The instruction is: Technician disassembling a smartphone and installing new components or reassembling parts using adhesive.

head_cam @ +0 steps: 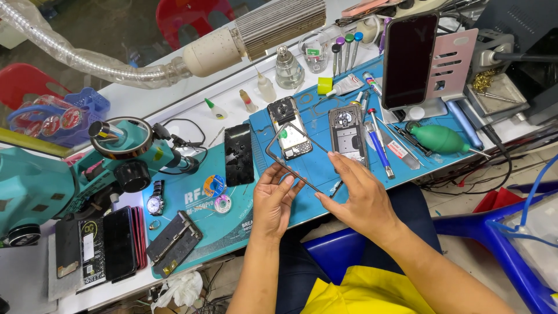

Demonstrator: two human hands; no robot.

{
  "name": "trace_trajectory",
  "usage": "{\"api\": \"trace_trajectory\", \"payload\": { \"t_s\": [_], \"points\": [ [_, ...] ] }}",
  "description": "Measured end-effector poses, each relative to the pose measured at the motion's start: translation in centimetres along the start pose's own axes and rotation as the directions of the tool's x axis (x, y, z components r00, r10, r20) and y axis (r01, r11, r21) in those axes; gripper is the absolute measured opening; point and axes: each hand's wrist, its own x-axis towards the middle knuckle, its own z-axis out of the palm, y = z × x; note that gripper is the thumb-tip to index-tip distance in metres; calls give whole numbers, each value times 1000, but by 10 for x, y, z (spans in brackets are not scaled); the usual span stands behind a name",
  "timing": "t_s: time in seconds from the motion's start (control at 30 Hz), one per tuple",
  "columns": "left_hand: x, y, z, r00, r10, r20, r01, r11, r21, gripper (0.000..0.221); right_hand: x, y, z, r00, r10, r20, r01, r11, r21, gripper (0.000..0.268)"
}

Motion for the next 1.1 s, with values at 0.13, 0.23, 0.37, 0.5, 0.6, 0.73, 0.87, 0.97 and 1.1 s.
{"api": "trace_trajectory", "payload": {
  "t_s": [0.13, 0.23, 0.37, 0.5, 0.6, 0.73, 0.87, 0.97, 1.1],
  "points": [
    [-5, 8, 7, 1000, -1, -5, 1, 1000, 22, 37, -2, 1, 1, 1000, -2, 7, 2, 1000, -10, 78],
    [-7, 17, 10, 1000, 22, -11, -21, 998, 65, 41, -7, 8, 3, 1000, -7, 27, 8, 1000, -25, 77],
    [-1, 30, -9, 963, 255, -91, -216, 927, 308, 45, -16, 19, 7, 974, -22, 225, 34, 998, -50, 77],
    [7, 56, -33, 832, 549, -80, -392, 684, 615, 39, -17, 21, 9, 923, -53, 381, 101, 989, -109, 76],
    [5, 78, -35, 774, 629, -69, -402, 572, 715, 34, -18, 24, 12, 893, -43, 448, 133, 976, -172, 76],
    [1, 98, -40, 704, 710, -28, -421, 449, 788, 28, -16, 27, 14, 870, -35, 493, 158, 965, -211, 76],
    [-5, 110, -54, 652, 758, 5, -398, 336, 854, 24, -13, 27, 13, 847, -26, 530, 174, 957, -231, 73],
    [-12, 115, -57, 652, 756, 48, -336, 232, 913, 25, -12, 25, 12, 837, -18, 547, 176, 956, -237, 73],
    [-22, 119, -50, 717, 689, 102, -212, 77, 974, 37, -11, 22, 11, 863, -45, 502, 180, 958, -222, 81]
  ]
}}
